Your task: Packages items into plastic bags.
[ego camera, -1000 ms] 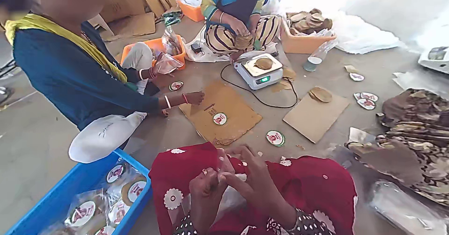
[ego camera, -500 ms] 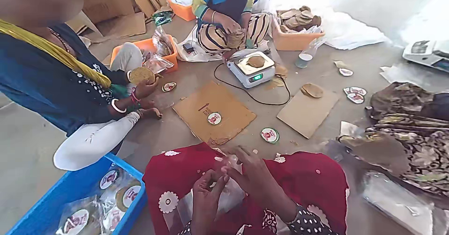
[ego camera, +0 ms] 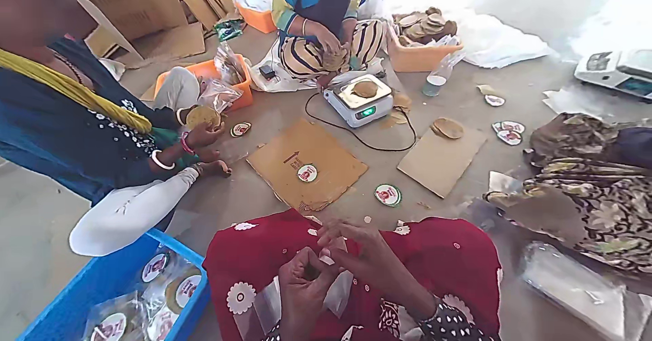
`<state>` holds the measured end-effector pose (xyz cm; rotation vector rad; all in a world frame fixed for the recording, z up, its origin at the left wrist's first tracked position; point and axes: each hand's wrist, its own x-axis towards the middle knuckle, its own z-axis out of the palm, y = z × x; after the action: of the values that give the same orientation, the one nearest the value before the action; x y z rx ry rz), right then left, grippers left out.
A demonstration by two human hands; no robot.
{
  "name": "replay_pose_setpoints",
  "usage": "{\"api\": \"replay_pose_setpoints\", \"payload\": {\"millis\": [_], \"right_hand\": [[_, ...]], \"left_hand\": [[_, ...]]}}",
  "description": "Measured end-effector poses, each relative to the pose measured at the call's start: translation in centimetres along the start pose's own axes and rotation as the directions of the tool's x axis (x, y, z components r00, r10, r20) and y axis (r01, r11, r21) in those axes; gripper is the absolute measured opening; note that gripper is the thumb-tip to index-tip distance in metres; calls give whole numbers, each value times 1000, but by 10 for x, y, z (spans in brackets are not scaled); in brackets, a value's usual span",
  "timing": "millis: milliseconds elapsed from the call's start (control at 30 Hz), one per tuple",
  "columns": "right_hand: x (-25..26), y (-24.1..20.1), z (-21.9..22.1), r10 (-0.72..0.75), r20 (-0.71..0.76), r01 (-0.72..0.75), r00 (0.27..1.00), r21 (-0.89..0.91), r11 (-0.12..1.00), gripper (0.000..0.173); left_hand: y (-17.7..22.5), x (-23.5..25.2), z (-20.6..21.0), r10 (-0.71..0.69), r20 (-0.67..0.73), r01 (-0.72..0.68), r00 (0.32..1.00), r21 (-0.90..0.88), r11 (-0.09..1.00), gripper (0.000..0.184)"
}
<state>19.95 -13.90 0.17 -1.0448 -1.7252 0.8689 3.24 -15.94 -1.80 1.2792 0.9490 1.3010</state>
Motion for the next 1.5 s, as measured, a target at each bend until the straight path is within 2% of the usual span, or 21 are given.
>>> {"api": "replay_pose_setpoints", "payload": {"millis": [100,200,267,333,400,433,467,500,567,700,867,933,1000,1067,1133,1233,1267,1333,1400,1500], "right_hand": [[-4,-3,6,27,-59,-26,998,19,999,14],[-6,-4,9,93,-88,-87,992,73,994,16],[-6,-4,11,140,-95,-127,986,132,983,16],[-5,-3,12,161,-109,-143,981,154,978,18],[-5,-1,13,148,-127,-126,981,166,978,19],[-5,-1,13,139,-137,-116,981,164,980,19],[-5,-2,14,133,-142,-110,981,163,980,19],[-5,-2,14,125,-149,-100,981,167,981,18],[-4,0,12,104,-176,-70,979,191,979,18],[-4,1,4,110,-215,-65,970,207,976,17],[-3,0,3,104,-205,-64,973,196,979,18],[-3,0,4,107,-200,-72,974,176,982,17],[-3,0,6,104,-185,-75,977,158,985,18],[-4,0,9,100,-176,-74,979,151,986,18],[-5,-1,13,87,-172,-66,981,123,990,18],[-5,-2,16,24,-198,-14,980,51,999,16],[-5,-2,16,18,-204,-13,979,26,1000,15],[-6,-2,13,-4,-230,-5,973,-36,999,15],[-10,-3,11,-95,-274,66,957,-112,991,17],[-17,-18,14,-252,-295,227,922,-116,967,16]], "left_hand": [[0,0,-3,-147,40,152,988,-167,974,25],[0,3,-11,-314,139,343,939,-347,873,18],[4,5,-11,-411,159,440,897,-388,810,16],[3,4,-6,-388,130,409,912,-313,857,15],[-5,2,1,-167,83,168,983,-16,986,12],[-11,1,3,-38,65,30,997,124,992,9],[-16,1,6,40,54,-50,998,203,978,7],[-18,1,9,59,50,-68,997,208,976,10],[-15,4,12,-14,52,12,999,27,1000,10],[-11,8,7,-119,115,145,986,-257,955,5],[-1,8,4,-298,170,341,939,-377,861,16],[-5,5,4,-229,132,258,964,-273,927,12],[-9,2,7,-26,89,28,996,-25,999,4],[-11,1,9,110,79,-124,991,198,972,8],[-8,1,14,44,67,-60,997,266,962,19],[-1,5,22,-191,55,185,980,92,978,15],[-3,7,24,-189,49,186,981,63,981,11],[-12,10,24,-16,17,13,1000,158,987,7],[-16,17,18,196,10,-188,981,331,925,12],[-6,31,9,332,37,-302,942,523,797,23]]}}
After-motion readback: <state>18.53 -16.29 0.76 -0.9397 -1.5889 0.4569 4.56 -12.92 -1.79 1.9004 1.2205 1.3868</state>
